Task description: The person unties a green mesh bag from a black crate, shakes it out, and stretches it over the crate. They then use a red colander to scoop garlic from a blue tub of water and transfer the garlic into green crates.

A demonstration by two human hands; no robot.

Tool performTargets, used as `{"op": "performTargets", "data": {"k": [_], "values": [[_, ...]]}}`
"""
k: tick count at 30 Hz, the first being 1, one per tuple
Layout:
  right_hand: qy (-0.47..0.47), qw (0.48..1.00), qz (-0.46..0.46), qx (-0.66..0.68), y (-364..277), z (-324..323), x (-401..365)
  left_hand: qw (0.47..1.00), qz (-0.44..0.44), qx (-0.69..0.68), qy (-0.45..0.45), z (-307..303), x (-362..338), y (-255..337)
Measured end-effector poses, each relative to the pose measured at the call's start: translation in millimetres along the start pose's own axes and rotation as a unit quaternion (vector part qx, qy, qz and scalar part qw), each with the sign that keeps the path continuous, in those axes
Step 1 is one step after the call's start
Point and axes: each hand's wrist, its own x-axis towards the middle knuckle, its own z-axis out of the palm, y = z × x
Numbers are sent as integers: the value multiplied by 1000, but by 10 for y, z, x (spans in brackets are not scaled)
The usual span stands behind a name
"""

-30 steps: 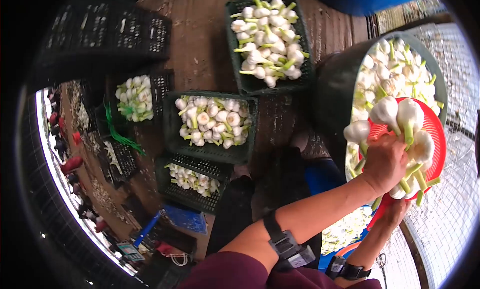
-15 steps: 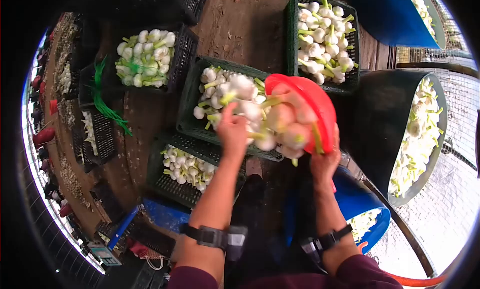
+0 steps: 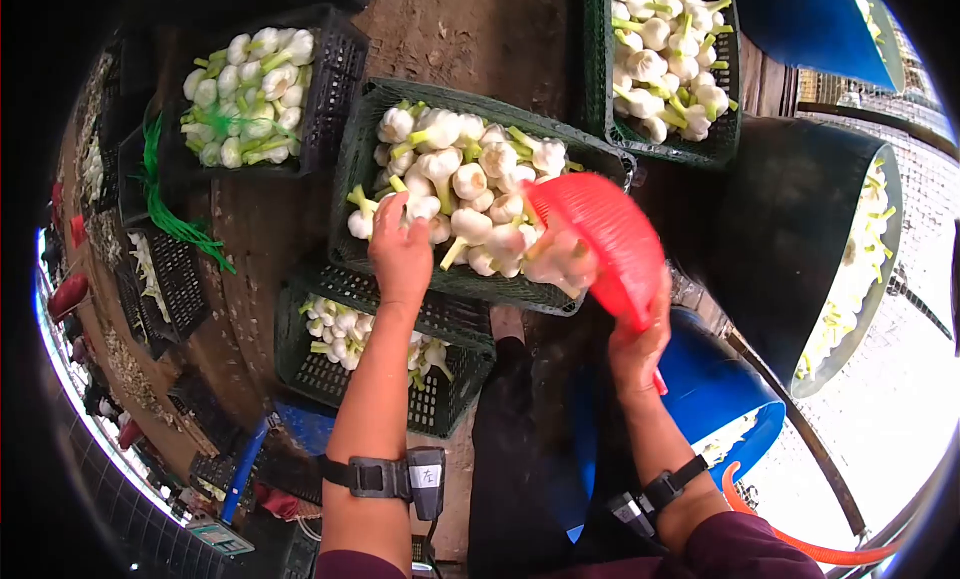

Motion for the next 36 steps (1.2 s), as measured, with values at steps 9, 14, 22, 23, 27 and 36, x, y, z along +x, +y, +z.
{"op": "performTargets", "data": {"k": [9,14,22,23,27,36], "values": [[0,956,274,108,388,-399,49,910,141,327,-213,1335,793,258],[15,936,318,151,580,-710,235,798,59,529,-281,1829,991,222],[21,900,382,207,516,-785,568,724,106,571,-371,1783,753,275],[8,894,389,221,496,-808,578,726,127,572,-361,1803,734,271],[-10,892,397,217,408,-799,655,730,119,608,-287,2046,738,121],[-10,876,411,252,327,-762,686,757,148,565,-293,1834,621,190]]}}
